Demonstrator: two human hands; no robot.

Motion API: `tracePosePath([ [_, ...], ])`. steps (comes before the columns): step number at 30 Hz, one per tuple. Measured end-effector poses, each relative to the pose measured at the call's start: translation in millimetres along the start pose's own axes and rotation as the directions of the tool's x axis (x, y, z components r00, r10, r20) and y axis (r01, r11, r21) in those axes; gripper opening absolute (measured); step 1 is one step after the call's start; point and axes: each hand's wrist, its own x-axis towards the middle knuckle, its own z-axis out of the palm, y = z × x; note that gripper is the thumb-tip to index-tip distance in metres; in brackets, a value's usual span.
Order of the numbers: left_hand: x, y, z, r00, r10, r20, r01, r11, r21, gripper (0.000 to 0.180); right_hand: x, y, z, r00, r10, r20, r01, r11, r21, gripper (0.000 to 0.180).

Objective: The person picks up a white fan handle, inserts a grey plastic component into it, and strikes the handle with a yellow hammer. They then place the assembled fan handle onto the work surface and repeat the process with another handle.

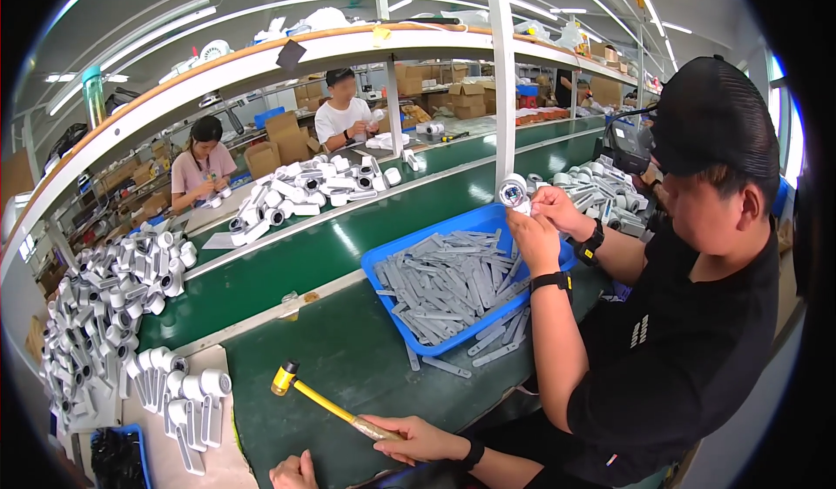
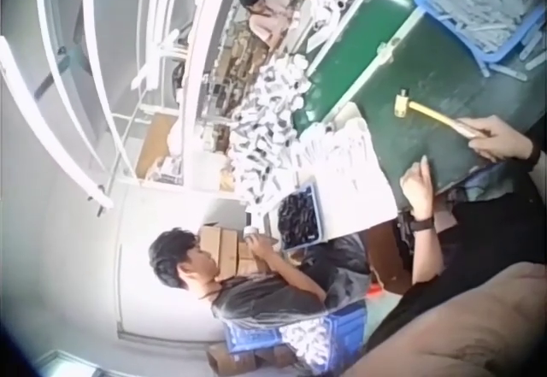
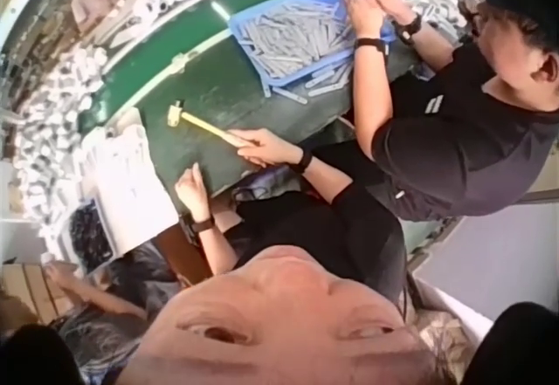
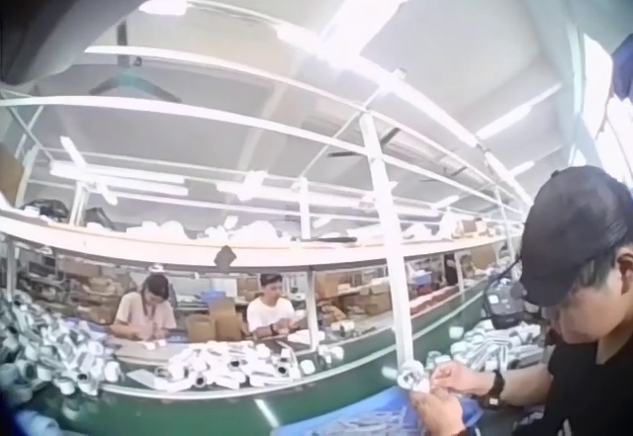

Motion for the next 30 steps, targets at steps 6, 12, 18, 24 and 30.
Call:
tracePosePath([
  [6,1.8,-1.3,-2.3,0.996,-0.089,0.033,0.092,0.989,-0.114,0.042,1.8,-3.1,-2.8,0.999,0.033,0.018,-0.034,0.999,0.022,0.063],
  [12,2.6,-3.7,0.3,0.991,-0.131,0.031,0.135,0.971,-0.195,0.038,4.2,1.3,-3.4,0.999,0.044,-0.015,-0.043,0.996,0.075,0.066],
  [18,5.1,-2.8,-2.2,0.979,-0.183,0.085,0.199,0.951,-0.238,0.034,1.2,-6.0,0.0,0.997,0.076,-0.006,-0.075,0.988,0.135,0.065],
  [24,5.4,-0.3,-3.4,0.967,-0.183,0.176,0.217,0.956,-0.197,0.029,-0.3,-4.7,-1.2,0.997,0.009,-0.083,-0.008,1.0,0.015,0.062],
  [30,2.1,-4.9,-1.2,0.972,-0.137,0.191,0.17,0.971,-0.166,0.027,5.6,-25.2,-0.2,0.998,-0.064,-0.011,0.063,0.997,-0.044,0.063],
])
